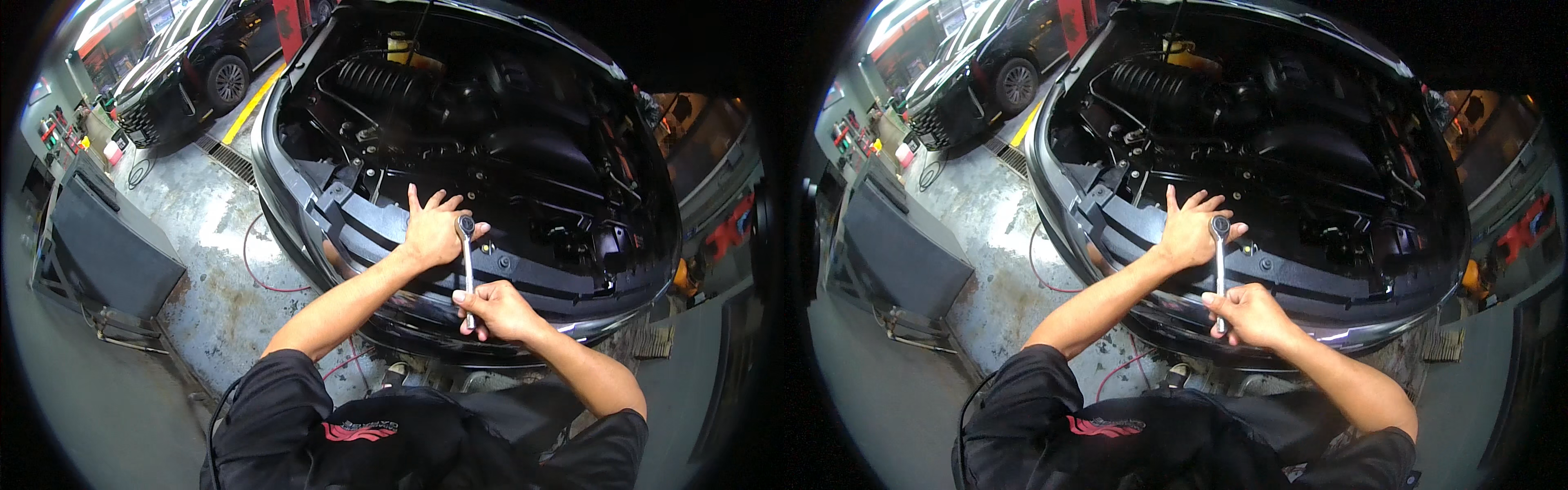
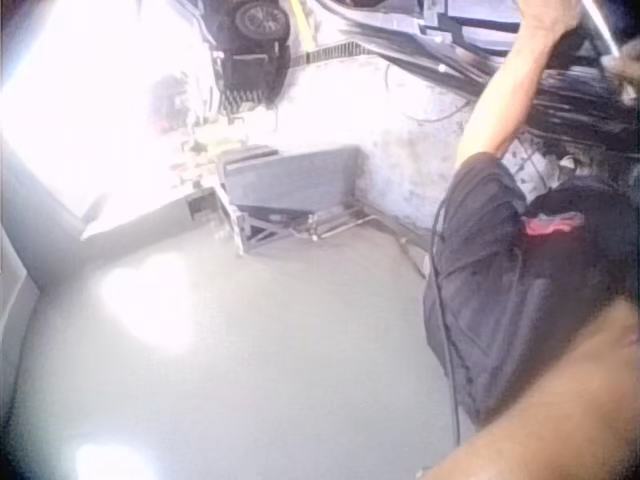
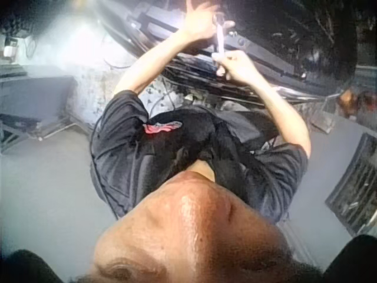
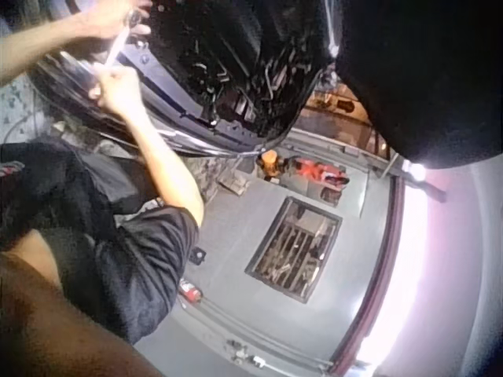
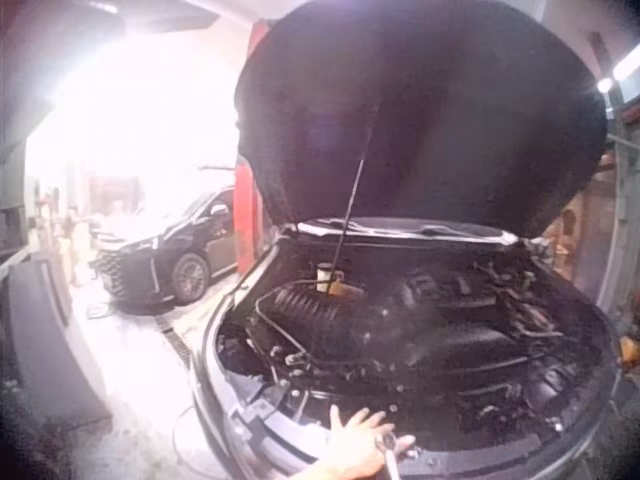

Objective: The person uses a ratchet wrench to tighten bolts on the front radiator support of a car with the hood open. They systematically move from one bolt to another, securing the metal crossbar in place.

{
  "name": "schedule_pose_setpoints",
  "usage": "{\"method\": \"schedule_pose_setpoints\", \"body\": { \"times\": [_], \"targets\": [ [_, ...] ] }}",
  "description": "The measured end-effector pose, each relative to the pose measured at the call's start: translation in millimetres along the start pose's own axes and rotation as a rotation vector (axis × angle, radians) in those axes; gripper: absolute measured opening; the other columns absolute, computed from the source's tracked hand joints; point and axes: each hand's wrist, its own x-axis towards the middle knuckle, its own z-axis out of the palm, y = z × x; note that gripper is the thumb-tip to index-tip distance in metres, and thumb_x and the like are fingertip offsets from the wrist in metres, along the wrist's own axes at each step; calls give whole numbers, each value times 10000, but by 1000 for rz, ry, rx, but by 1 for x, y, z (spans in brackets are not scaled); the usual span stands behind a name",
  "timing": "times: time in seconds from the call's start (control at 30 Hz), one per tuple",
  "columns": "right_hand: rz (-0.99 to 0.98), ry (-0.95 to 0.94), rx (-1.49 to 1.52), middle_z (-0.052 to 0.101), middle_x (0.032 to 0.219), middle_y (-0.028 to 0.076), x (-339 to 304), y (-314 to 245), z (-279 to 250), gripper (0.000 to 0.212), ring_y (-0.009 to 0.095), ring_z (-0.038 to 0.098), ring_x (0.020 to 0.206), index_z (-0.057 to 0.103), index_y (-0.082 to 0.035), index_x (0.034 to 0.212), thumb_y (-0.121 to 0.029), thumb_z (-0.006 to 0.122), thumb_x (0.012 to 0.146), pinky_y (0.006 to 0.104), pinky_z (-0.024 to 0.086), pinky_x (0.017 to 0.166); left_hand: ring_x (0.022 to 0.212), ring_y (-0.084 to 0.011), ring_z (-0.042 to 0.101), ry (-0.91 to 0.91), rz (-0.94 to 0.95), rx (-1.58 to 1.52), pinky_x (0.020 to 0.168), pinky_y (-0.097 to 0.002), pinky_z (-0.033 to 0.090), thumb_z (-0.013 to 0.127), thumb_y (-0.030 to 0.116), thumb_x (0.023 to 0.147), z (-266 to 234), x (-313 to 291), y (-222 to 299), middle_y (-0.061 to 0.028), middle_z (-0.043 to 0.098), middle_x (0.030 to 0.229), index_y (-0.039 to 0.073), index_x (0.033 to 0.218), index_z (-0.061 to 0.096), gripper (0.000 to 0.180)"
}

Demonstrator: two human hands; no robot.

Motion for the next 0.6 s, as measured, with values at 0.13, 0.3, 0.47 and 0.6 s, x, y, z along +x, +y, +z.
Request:
{"method": "schedule_pose_setpoints", "body": {
  "times": [0.13,0.3,0.47,0.6],
  "targets": [
    [98,-176,-420,716,694,32,11,-28,-40,434,80,605,556,718,-50,802,-450,687,966,253,474,534,1438,-384,398,-83,-20,46,1148,-758,86,473,557,1000,-5,-6,-12,-151,521,1490,186,1160,764,498],
    [70,-71,-1397,766,956,142,66,-96,-131,311,283,740,905,799,-124,992,-386,776,827,404,578,793,1460,-395,369,-222,85,54,1160,-747,129,518,540,983,-15,-2,-15,-137,482,1529,189,1234,728,480],
    [-746,183,-1820,703,1139,30,166,-158,-104,249,261,625,1138,778,-203,1006,-115,736,777,420,512,921,1504,-386,290,-358,56,38,1189,-712,103,324,623,1032,-19,9,-18,-137,406,1586,188,1344,654,630],
    [-1357,56,-1657,639,1299,37,184,-167,-61,307,253,581,1212,721,-169,1088,-158,713,781,407,489,944,1510,-371,284,-330,174,33,1199,-699,43,290,628,1036,-9,9,-29,-132,426,1574,240,1364,640,617]
  ]
}}
